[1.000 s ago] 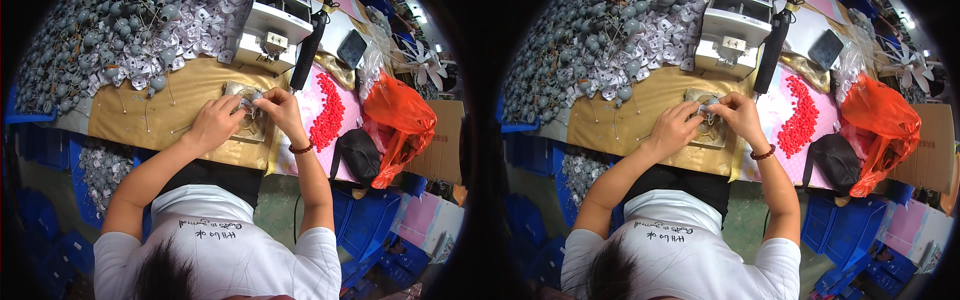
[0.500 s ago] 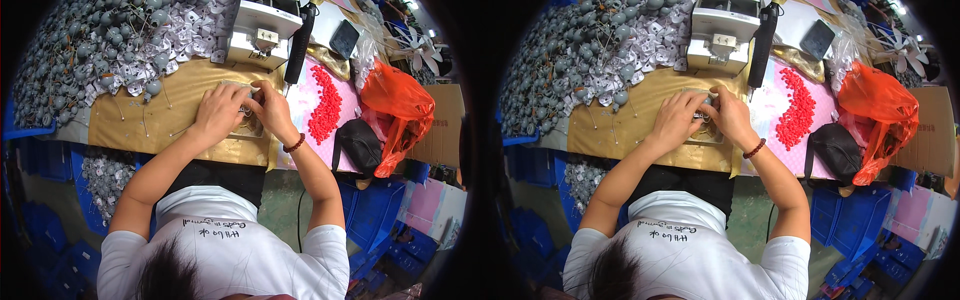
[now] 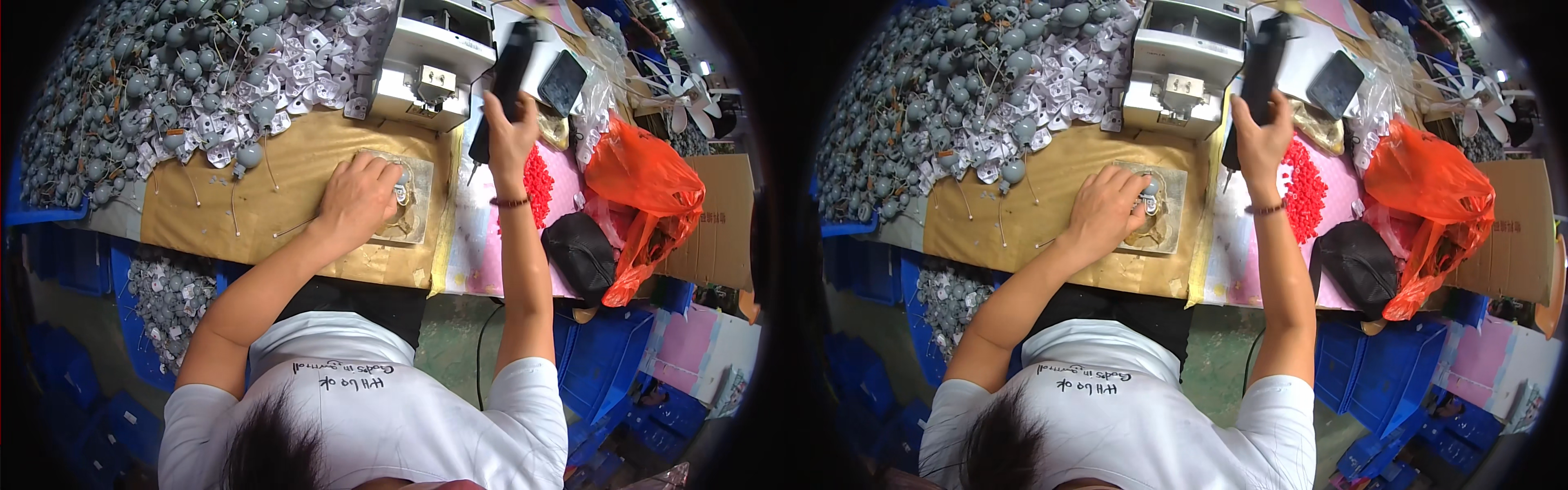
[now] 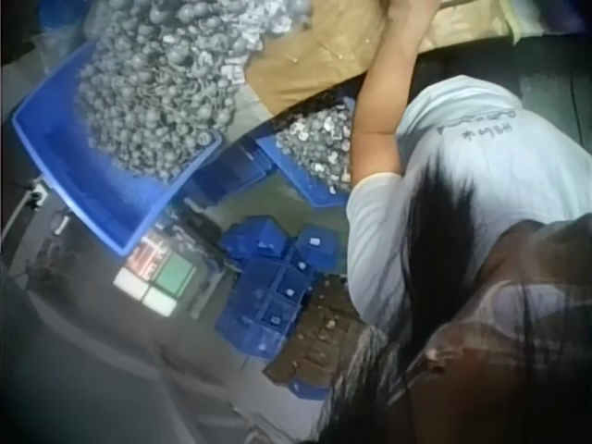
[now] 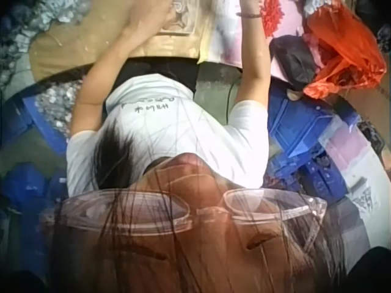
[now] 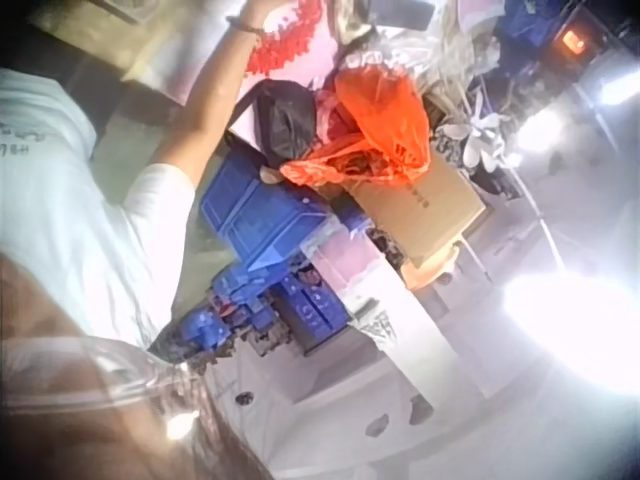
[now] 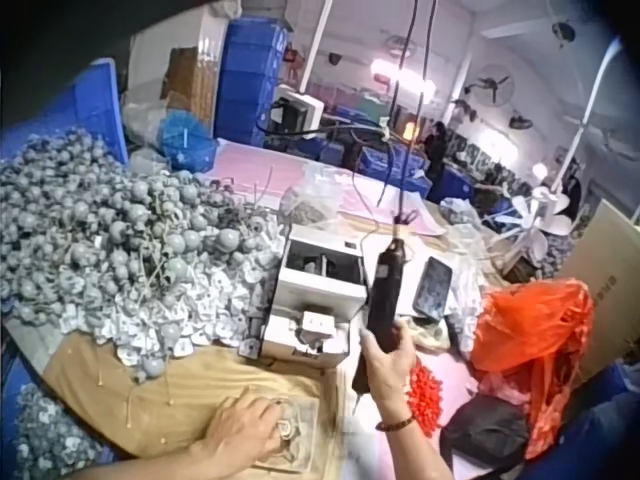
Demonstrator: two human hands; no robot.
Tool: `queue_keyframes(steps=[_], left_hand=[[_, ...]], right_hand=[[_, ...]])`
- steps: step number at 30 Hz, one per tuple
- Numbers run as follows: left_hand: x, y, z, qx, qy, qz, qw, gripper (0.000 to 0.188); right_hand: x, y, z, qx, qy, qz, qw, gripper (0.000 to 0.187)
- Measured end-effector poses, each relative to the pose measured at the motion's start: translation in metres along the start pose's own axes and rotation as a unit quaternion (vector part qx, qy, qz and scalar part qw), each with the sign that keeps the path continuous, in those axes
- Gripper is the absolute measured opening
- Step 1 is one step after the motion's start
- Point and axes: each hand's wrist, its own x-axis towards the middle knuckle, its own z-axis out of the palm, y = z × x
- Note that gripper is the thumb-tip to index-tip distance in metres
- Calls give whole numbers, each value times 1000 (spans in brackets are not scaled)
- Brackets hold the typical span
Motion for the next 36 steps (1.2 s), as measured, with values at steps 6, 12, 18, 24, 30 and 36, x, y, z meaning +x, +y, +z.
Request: queue_keyframes(steps=[6,12,18,24,30,36], left_hand=[[1,4,-5,-18,-7,-26,999,36],[0,2,2,-11,20,-19,1000,34],[1,1,0,-31,6,-25,999,33],[1,0,0,-31,3,-21,999,34],[0,-2,0,-45,13,-12,999,29],[1,0,-1,-50,10,-21,998,28]], right_hand=[[23,-116,18,281,-71,-85,953,49],[52,-97,70,238,-88,-162,954,22],[33,-79,89,164,-131,20,977,33],[-13,-106,60,233,-198,68,950,34],[-54,-116,48,230,-189,56,953,32],[-67,-109,48,246,-176,35,952,25]])
